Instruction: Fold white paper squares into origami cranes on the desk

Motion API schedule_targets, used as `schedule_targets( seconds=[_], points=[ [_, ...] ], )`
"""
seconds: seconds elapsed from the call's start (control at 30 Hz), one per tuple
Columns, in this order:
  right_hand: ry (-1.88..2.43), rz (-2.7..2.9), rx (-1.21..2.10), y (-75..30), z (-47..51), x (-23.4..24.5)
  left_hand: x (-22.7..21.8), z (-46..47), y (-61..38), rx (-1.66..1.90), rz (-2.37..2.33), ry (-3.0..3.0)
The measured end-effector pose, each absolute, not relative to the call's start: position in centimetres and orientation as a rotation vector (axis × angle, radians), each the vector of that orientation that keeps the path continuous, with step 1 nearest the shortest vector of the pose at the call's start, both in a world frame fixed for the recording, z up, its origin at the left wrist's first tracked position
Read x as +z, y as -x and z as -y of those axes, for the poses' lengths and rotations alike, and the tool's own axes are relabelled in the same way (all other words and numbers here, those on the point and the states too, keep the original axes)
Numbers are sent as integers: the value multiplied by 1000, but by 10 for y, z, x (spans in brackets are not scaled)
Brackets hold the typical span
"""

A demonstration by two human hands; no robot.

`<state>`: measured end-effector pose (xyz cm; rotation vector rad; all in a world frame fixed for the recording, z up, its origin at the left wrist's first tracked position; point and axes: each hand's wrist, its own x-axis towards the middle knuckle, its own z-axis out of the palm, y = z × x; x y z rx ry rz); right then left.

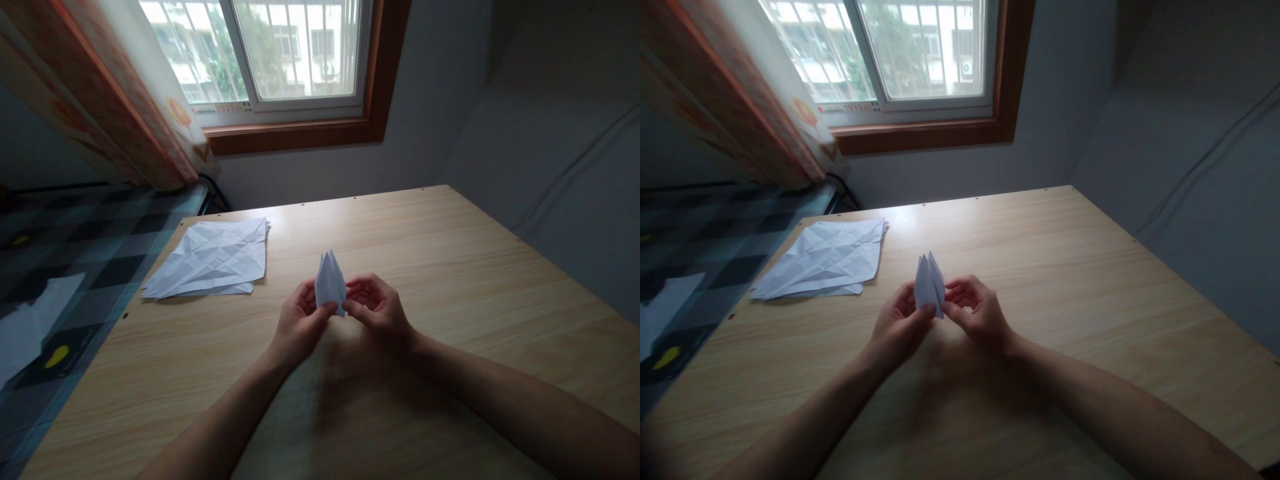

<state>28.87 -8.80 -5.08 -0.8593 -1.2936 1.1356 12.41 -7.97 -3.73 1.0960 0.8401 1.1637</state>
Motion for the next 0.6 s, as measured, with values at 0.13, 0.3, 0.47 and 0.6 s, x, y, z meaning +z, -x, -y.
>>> schedule_targets(
  seconds=[0.13,0.3,0.47,0.6],
  points=[
    [839,1410,1083,-290,92,-44,-39,78,-119,1093,-806,-1056],
    [873,1441,1037,-292,95,-41,-39,85,-118,835,-691,-1000],
    [850,1478,875,-292,94,-43,-32,91,-121,711,-599,-961],
    [795,1522,738,-292,90,-43,-29,90,-122,727,-576,-936]
  ],
)
